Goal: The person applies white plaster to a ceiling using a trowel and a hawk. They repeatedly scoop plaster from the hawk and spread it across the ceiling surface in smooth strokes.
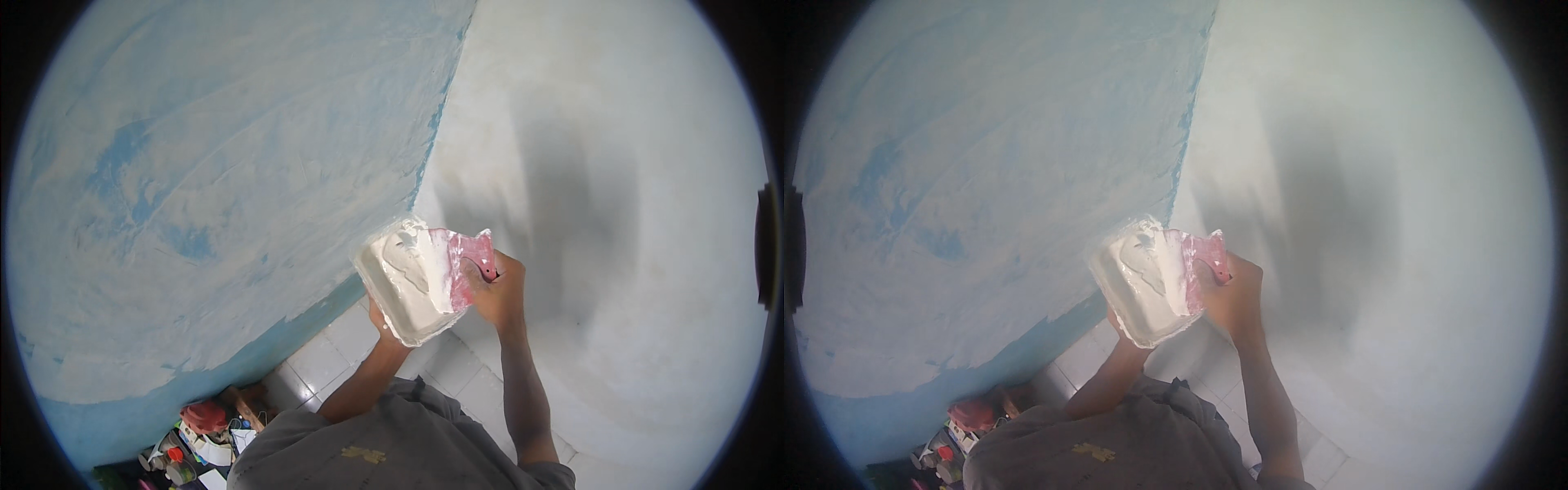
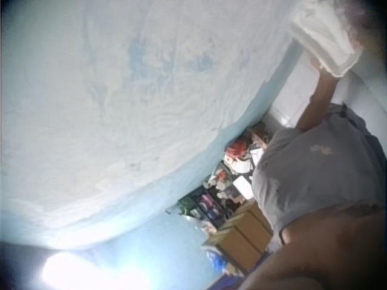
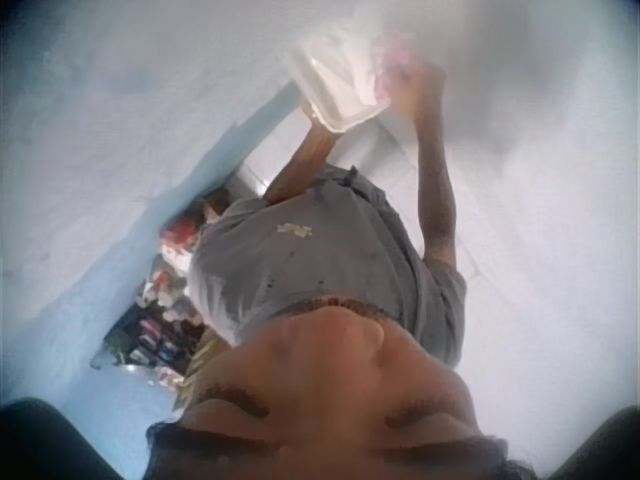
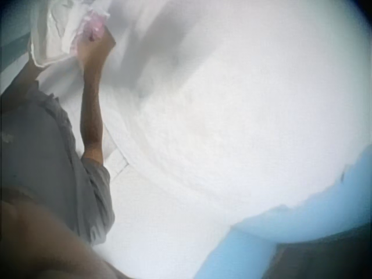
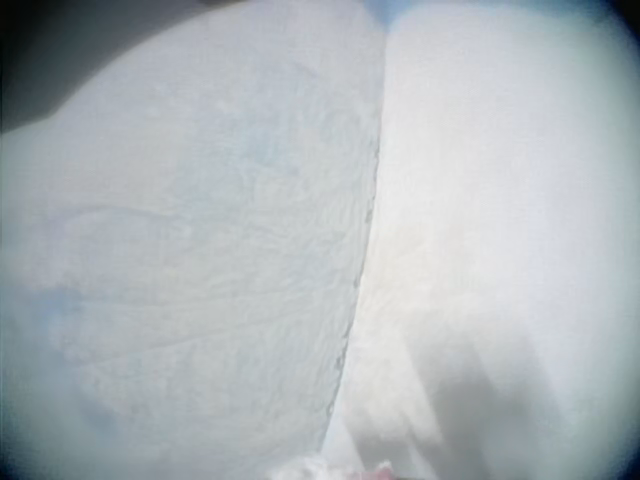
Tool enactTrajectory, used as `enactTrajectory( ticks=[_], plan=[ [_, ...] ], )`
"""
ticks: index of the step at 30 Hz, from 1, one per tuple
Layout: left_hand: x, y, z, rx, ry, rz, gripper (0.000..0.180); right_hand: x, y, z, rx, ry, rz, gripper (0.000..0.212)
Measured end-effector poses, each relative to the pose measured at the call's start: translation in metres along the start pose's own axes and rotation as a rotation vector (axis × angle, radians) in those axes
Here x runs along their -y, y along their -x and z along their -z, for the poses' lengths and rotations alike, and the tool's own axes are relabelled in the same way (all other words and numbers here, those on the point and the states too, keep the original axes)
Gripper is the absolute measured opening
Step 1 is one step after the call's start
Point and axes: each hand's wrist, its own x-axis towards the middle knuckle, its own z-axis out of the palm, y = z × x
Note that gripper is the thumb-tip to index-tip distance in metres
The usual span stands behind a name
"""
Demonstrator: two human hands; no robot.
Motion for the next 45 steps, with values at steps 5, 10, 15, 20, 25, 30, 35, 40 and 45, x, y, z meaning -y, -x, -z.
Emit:
enactTrajectory(
  ticks=[5,10,15,20,25,30,35,40,45],
  plan=[
    [0.002,-0.01,-0.006,0.216,0.16,-0.021,0.073,-0.007,-0.001,-0.006,-0.133,-0.012,-0.005,0.009],
    [0.002,-0.011,-0.004,0.263,0.1,0.018,0.067,-0.014,-0.011,-0.007,-0.289,-0.027,0.06,0.009],
    [0.0,0.003,0.016,0.142,0.074,0.029,0.07,0.001,-0.018,0.01,-0.431,-0.06,0.182,0.009],
    [-0.005,0.004,-0.011,-0.015,-0.171,0.069,0.068,-0.008,-0.02,0.039,-0.038,-0.056,0.799,0.032],
    [-0.011,-0.011,-0.05,0.089,0.081,0.202,0.064,-0.025,-0.004,0.055,0.334,0.381,1.022,0.041],
    [-0.014,-0.007,-0.047,-0.034,-0.102,0.163,0.065,-0.018,-0.013,0.071,0.338,0.482,1.011,0.045],
    [-0.023,0.007,-0.038,-0.015,0.019,0.226,0.071,-0.012,-0.022,0.086,0.266,0.536,0.989,0.045],
    [-0.02,0.006,-0.044,0.098,-0.13,0.185,0.065,-0.033,-0.033,0.114,-0.013,0.619,0.891,0.047],
    [-0.019,0.004,-0.022,0.005,-0.214,0.114,0.072,-0.019,-0.012,0.106,-0.29,0.193,0.54,0.022]
  ],
)
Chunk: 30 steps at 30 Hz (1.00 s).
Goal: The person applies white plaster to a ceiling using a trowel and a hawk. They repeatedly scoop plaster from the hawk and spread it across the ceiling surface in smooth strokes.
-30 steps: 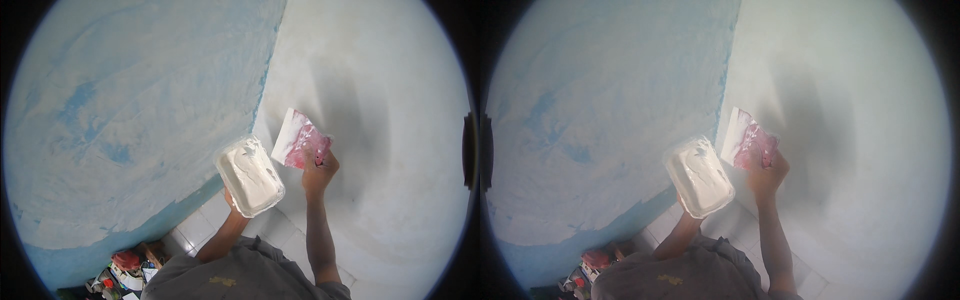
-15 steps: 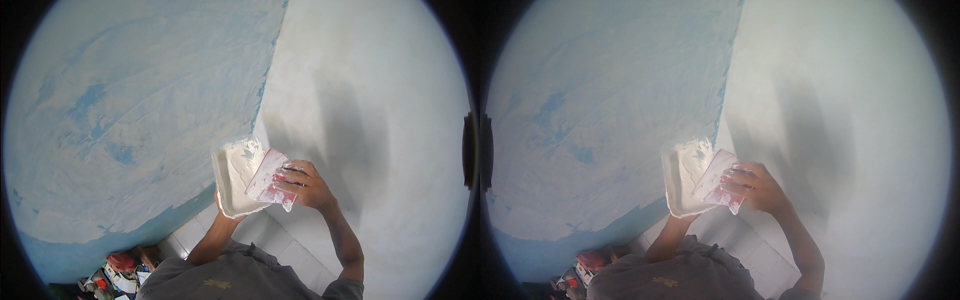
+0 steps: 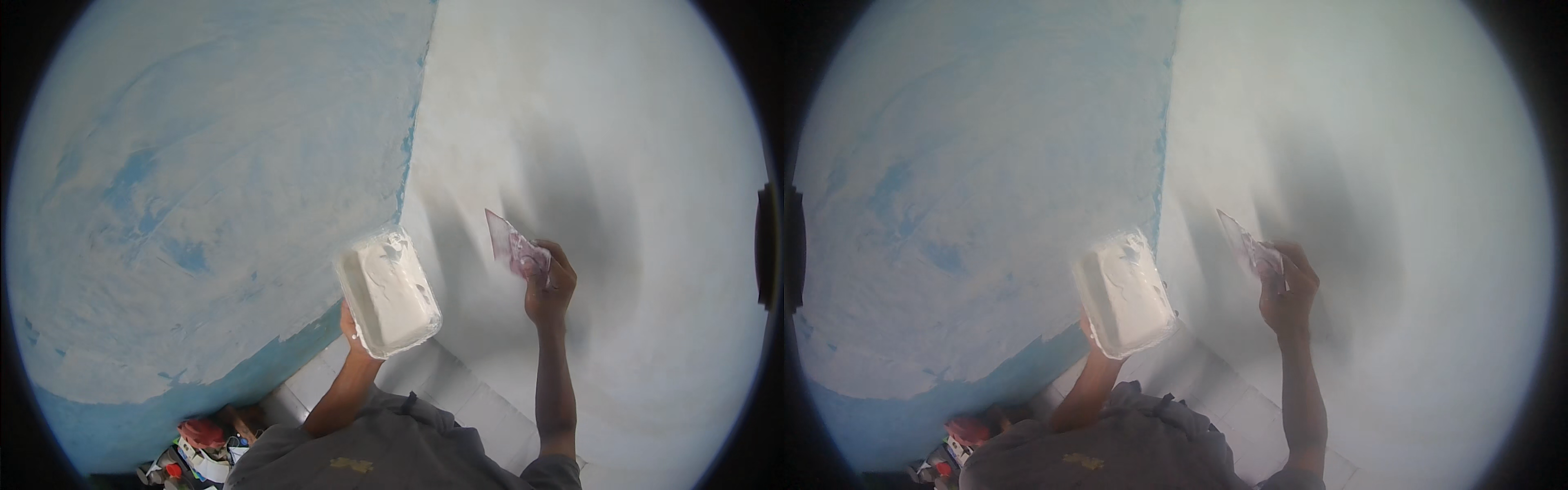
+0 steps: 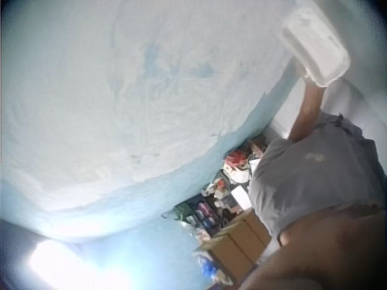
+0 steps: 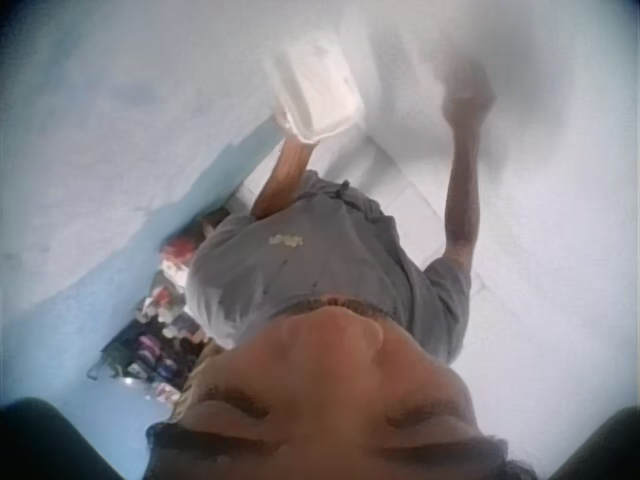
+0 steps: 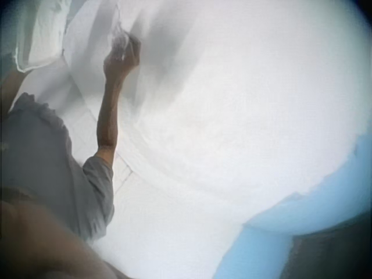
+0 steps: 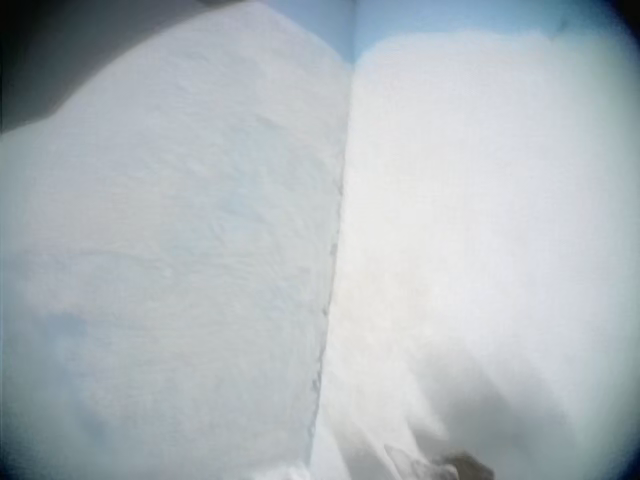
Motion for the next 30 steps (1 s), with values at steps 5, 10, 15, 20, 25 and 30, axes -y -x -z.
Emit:
enactTrajectory(
  ticks=[5,10,15,20,25,30],
  plan=[
    [0.02,-0.005,-0.001,-0.002,0.019,-0.098,0.074,0.052,0.006,-0.022,0.042,-0.151,-0.439,0.016],
    [0.039,-0.018,-0.005,-0.059,-0.004,-0.224,0.063,0.047,0.011,-0.066,0.133,-0.108,-0.373,0.011],
    [0.048,-0.019,0.013,-0.014,0.029,-0.244,0.065,0.026,0.025,-0.09,0.207,0.043,-0.254,0.011],
    [0.063,-0.012,0.023,-0.196,-0.063,-0.191,0.076,0.03,0.023,-0.108,0.344,0.083,-0.19,0.012],
    [0.06,-0.011,0.008,-0.112,0.068,-0.167,0.07,0.043,0.012,-0.093,0.423,0.011,-0.255,0.009],
    [0.059,0.008,0.033,-0.133,0.095,-0.037,0.067,0.023,0.028,-0.096,0.618,0.241,-0.279,0.012]
  ],
)
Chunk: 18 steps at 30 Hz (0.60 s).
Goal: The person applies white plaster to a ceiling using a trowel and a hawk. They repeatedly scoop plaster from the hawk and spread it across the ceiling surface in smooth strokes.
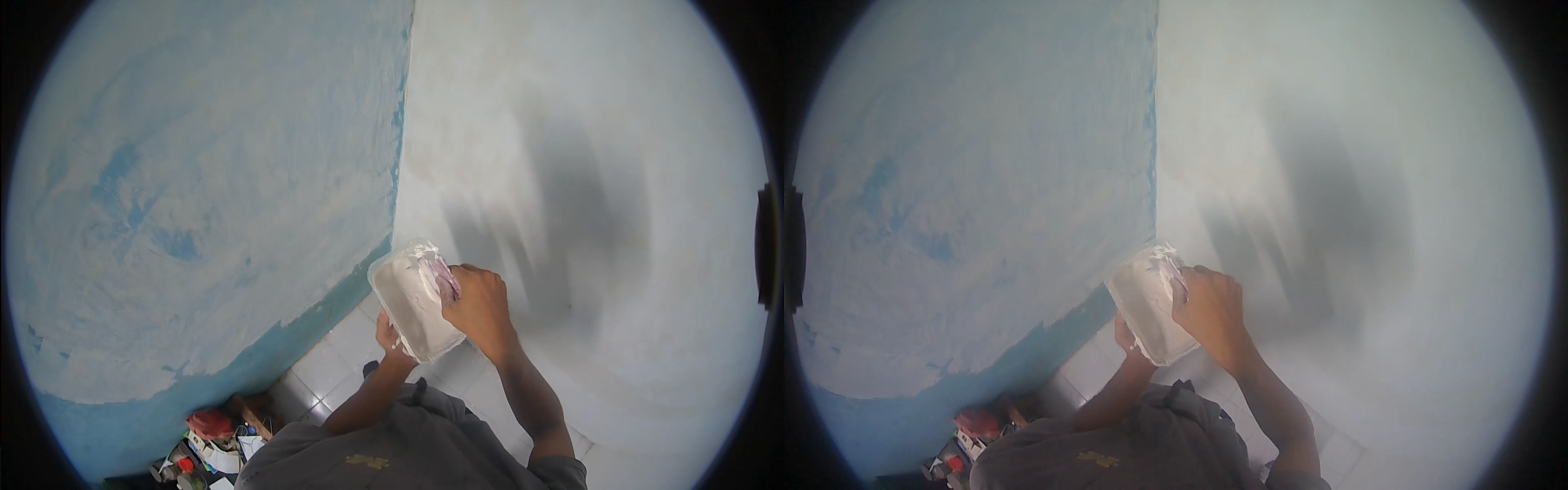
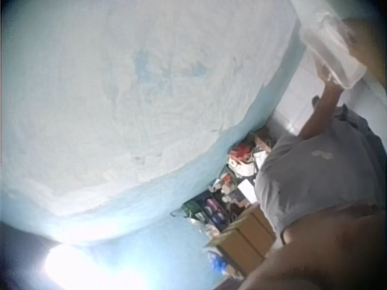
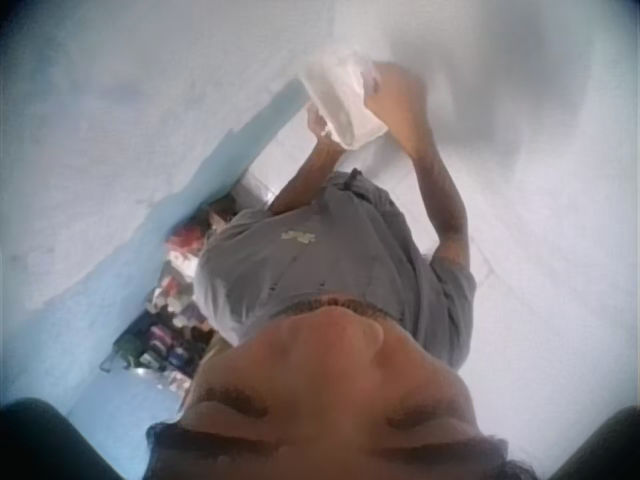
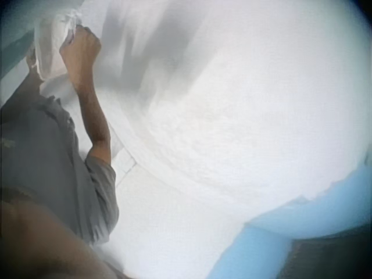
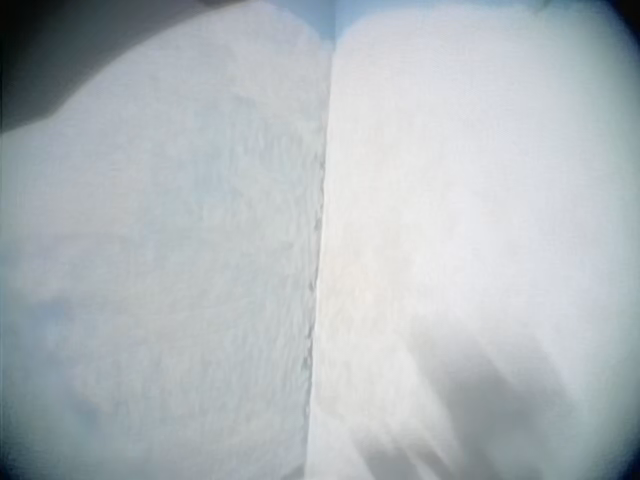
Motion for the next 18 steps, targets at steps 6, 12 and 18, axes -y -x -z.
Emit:
enactTrajectory(
  ticks=[6,12,18],
  plan=[
    [0.002,0.003,0.012,-0.007,0.073,0.031,0.063,-0.015,-0.003,-0.01,0.088,-0.044,-0.047,0.01],
    [0.006,-0.001,0.002,-0.037,0.027,0.001,0.062,-0.009,-0.003,-0.01,0.097,-0.169,-0.053,0.01],
    [0.004,-0.004,-0.013,-0.138,-0.044,-0.029,0.063,0.002,0.0,-0.007,0.068,-0.24,-0.012,0.011]
  ],
)
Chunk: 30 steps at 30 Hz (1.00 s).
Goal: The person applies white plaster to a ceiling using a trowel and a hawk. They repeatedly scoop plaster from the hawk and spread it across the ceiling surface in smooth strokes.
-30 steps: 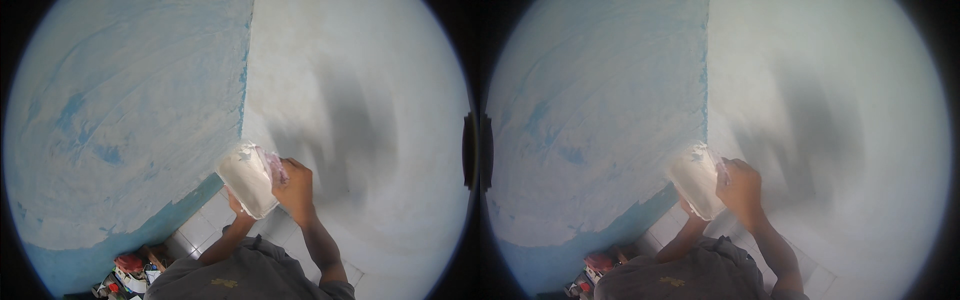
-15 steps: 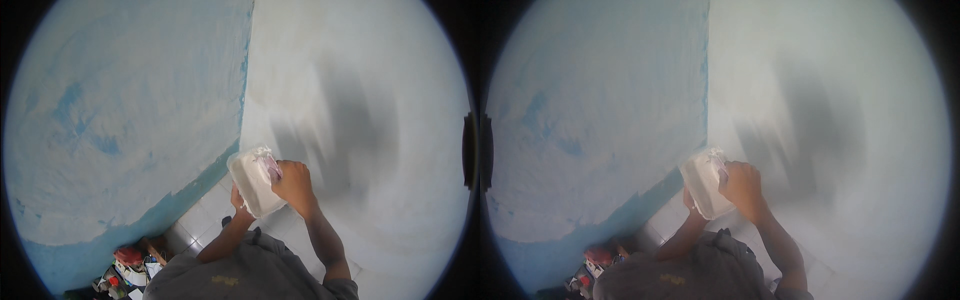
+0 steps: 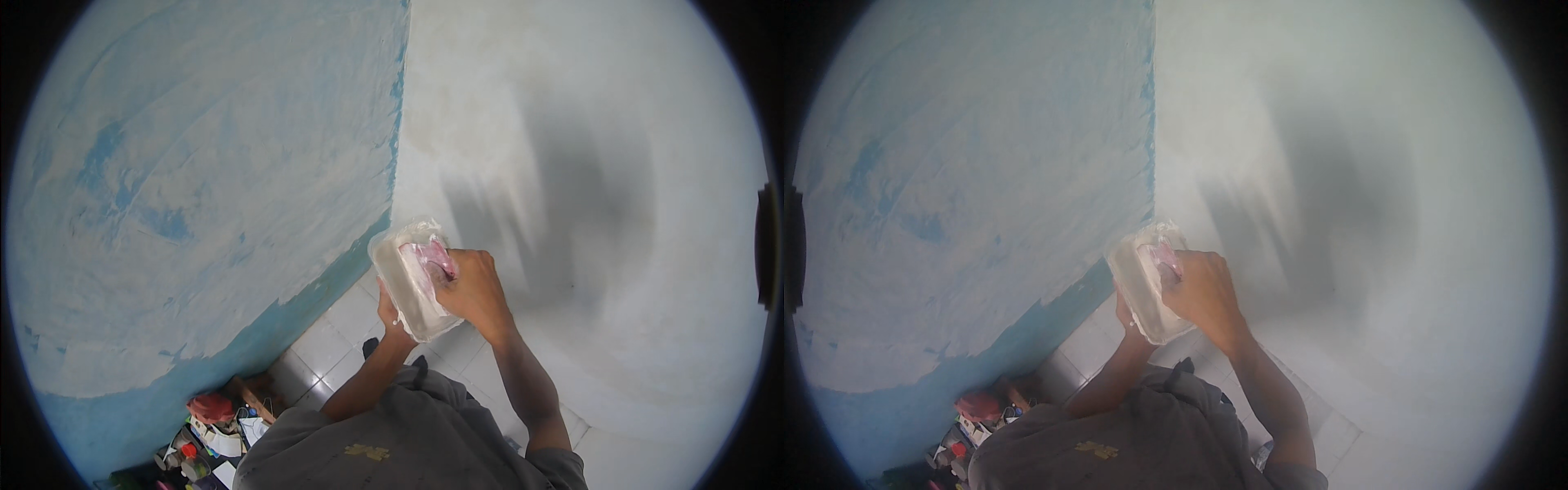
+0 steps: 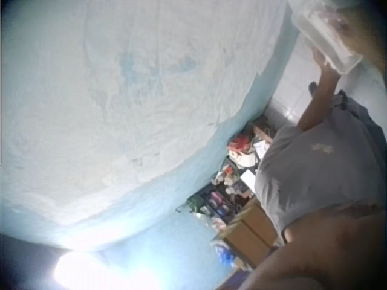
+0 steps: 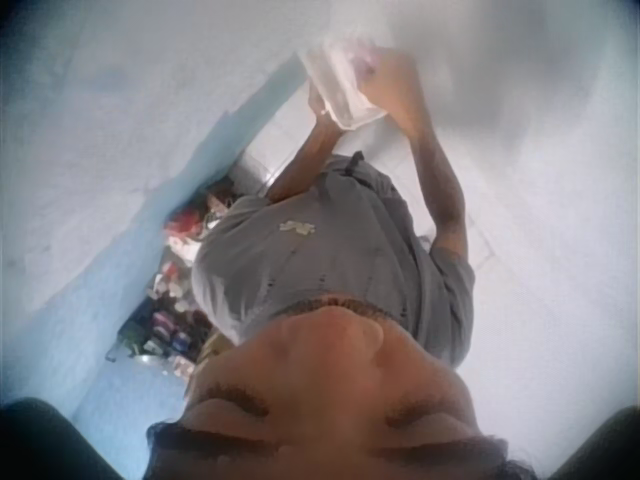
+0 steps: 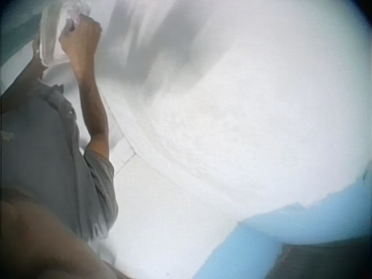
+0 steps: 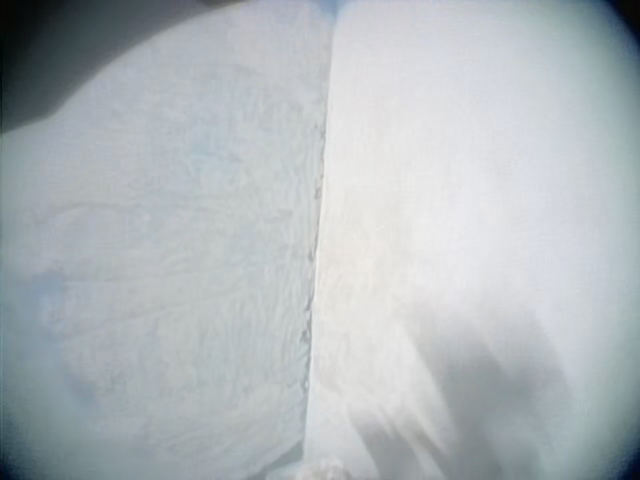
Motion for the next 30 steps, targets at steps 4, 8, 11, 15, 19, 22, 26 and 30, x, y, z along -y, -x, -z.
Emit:
enactTrajectory(
  ticks=[4,8,11,15,19,22,26,30],
  plan=[
    [0.001,-0.004,0.007,0.113,0.042,-0.021,0.063,0.003,0.001,-0.009,-0.019,-0.029,0.044,0.012],
    [0.0,0.0,0.011,0.009,0.006,-0.008,0.068,0.006,0.001,-0.011,0.023,-0.021,0.058,0.013],
    [-0.002,0.0,0.01,-0.004,-0.056,0.004,0.068,0.011,-0.001,-0.008,0.015,-0.048,0.074,0.013],
    [-0.007,-0.002,0.005,0.041,-0.035,0.023,0.068,0.018,-0.007,0.009,-0.026,-0.044,-0.004,0.014],
    [-0.006,0.004,-0.006,0.2,0.1,0.036,0.059,0.006,-0.01,0.0,-0.035,0.27,-0.022,0.014],
    [0.001,0.009,-0.005,0.146,0.204,0.087,0.058,0.005,-0.007,-0.015,0.098,0.372,-0.045,0.013],
    [0.002,0.009,-0.008,0.038,0.099,0.08,0.062,0.002,-0.009,-0.017,0.065,0.234,-0.008,0.012],
    [0.011,0.003,0.016,0.16,0.079,-0.019,0.065,0.002,-0.011,-0.002,0.04,0.305,-0.08,0.011]
  ],
)
